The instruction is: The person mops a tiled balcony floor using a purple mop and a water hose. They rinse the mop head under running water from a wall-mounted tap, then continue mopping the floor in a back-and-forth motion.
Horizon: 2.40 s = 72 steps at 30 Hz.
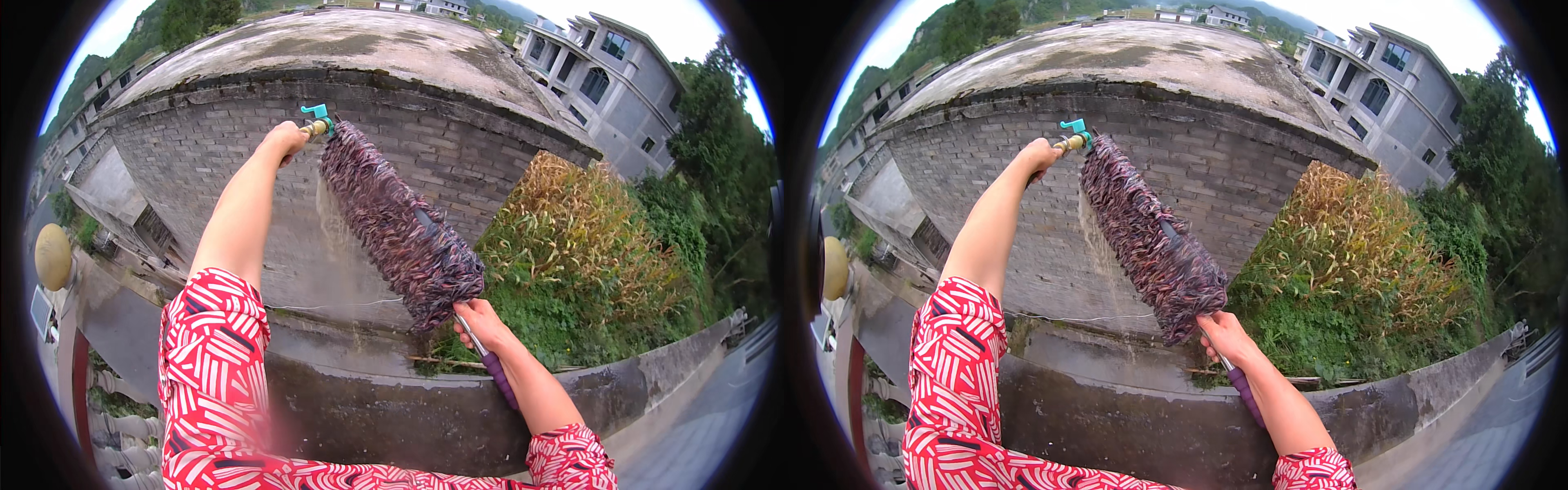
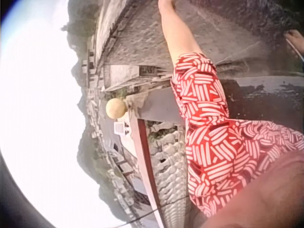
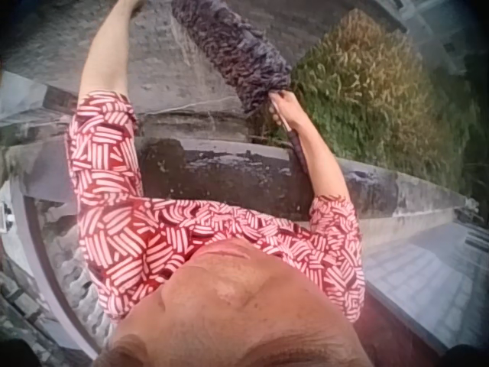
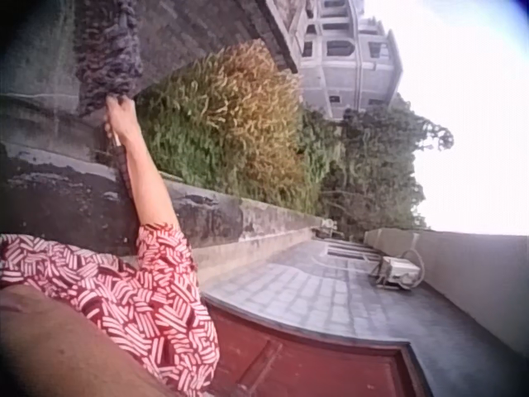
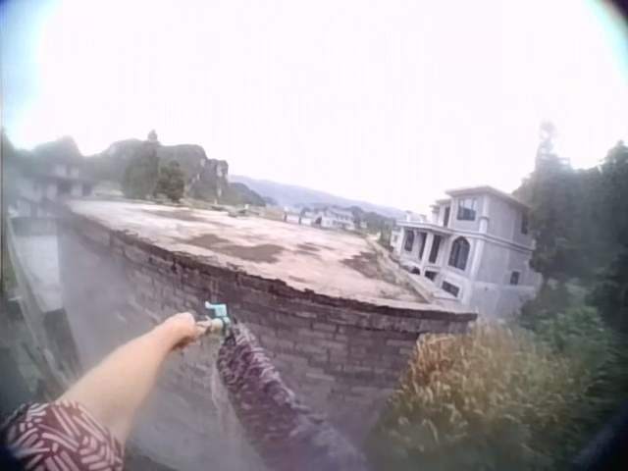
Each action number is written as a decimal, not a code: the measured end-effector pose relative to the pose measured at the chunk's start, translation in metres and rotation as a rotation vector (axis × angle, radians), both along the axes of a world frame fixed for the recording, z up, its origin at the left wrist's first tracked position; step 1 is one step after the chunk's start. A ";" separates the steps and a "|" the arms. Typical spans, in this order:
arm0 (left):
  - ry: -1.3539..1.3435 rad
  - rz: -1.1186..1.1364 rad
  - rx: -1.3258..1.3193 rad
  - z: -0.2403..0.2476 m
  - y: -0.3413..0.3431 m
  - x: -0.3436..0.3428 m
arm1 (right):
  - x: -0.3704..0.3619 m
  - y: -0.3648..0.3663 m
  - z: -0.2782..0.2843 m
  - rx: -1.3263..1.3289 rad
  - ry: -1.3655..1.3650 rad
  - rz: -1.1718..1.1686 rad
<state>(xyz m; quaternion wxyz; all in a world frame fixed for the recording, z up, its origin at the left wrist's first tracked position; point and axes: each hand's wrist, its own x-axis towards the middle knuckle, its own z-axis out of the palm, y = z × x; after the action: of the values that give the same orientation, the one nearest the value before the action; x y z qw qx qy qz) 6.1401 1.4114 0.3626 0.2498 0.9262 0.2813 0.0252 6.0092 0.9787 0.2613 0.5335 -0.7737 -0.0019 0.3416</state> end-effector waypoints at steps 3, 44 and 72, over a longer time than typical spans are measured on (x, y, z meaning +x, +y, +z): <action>0.040 -0.006 -0.002 -0.006 0.002 0.005 | -0.001 0.002 0.001 0.007 0.016 -0.029; -0.124 -0.197 -0.038 0.032 -0.076 -0.033 | 0.001 -0.002 0.000 -0.059 -0.024 -0.169; -0.046 -0.257 -0.054 0.008 -0.106 -0.035 | 0.007 -0.011 -0.002 0.031 0.002 -0.235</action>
<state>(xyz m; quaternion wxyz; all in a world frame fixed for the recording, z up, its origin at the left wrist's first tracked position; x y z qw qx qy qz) 6.1050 1.3052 0.3702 0.2823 0.9467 0.1550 0.0064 6.0158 0.9681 0.2595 0.5818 -0.7599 0.0844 0.2775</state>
